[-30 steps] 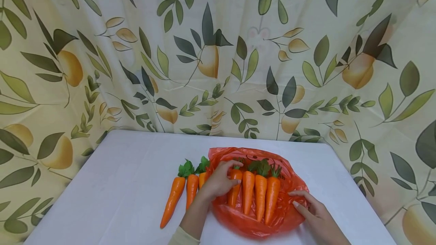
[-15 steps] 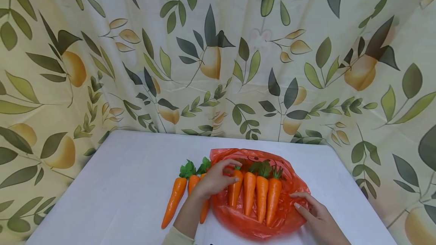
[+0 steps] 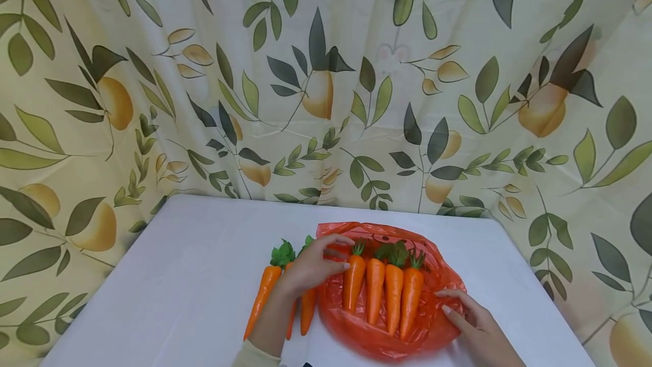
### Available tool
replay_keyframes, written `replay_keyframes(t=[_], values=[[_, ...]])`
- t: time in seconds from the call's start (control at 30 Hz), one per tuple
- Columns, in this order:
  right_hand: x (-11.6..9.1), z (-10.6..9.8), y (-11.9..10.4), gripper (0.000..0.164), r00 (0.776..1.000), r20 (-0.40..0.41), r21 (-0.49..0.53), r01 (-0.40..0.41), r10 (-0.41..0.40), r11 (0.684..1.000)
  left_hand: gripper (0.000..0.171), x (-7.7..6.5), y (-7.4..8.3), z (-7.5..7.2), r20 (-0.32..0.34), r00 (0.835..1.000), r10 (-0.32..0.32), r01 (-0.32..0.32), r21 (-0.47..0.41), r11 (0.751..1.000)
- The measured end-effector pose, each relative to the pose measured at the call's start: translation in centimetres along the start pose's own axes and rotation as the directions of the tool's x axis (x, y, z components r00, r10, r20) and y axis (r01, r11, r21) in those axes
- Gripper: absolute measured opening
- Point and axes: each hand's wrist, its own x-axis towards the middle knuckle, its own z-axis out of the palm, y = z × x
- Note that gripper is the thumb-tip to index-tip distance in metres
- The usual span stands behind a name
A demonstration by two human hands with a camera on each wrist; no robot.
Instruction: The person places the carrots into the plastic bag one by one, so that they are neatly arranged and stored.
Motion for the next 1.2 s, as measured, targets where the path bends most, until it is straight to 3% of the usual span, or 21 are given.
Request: replay_keyframes(t=[0.3, 0.6, 0.87, 1.2], values=[[0.0, -0.1, 0.1, 0.037, 1.000, 0.001, -0.011, 0.006, -0.006, 1.000, 0.035, -0.5, 0.1, -1.1, -0.020, 0.999, 0.028, -0.027, 0.015, 1.000], [0.1, -0.3, 0.5, 0.038, 1.000, -0.002, -0.041, 0.031, -0.031, 0.999, 0.035, -1.3, 0.0, -2.6, -0.075, 0.997, 0.010, -0.008, 0.028, 1.000], [0.2, -0.1, 0.2, 0.036, 1.000, -0.006, 0.012, -0.002, 0.002, 1.000, 0.036, -2.3, -0.3, -4.4, -0.138, 0.988, -0.064, 0.069, 0.032, 0.997], [0.3, 0.1, 0.3, 0.038, 1.000, -0.005, -0.011, 0.012, -0.012, 1.000, 0.038, -3.6, -2.0, -7.0, -0.188, 0.976, -0.110, 0.118, 0.032, 0.992]])
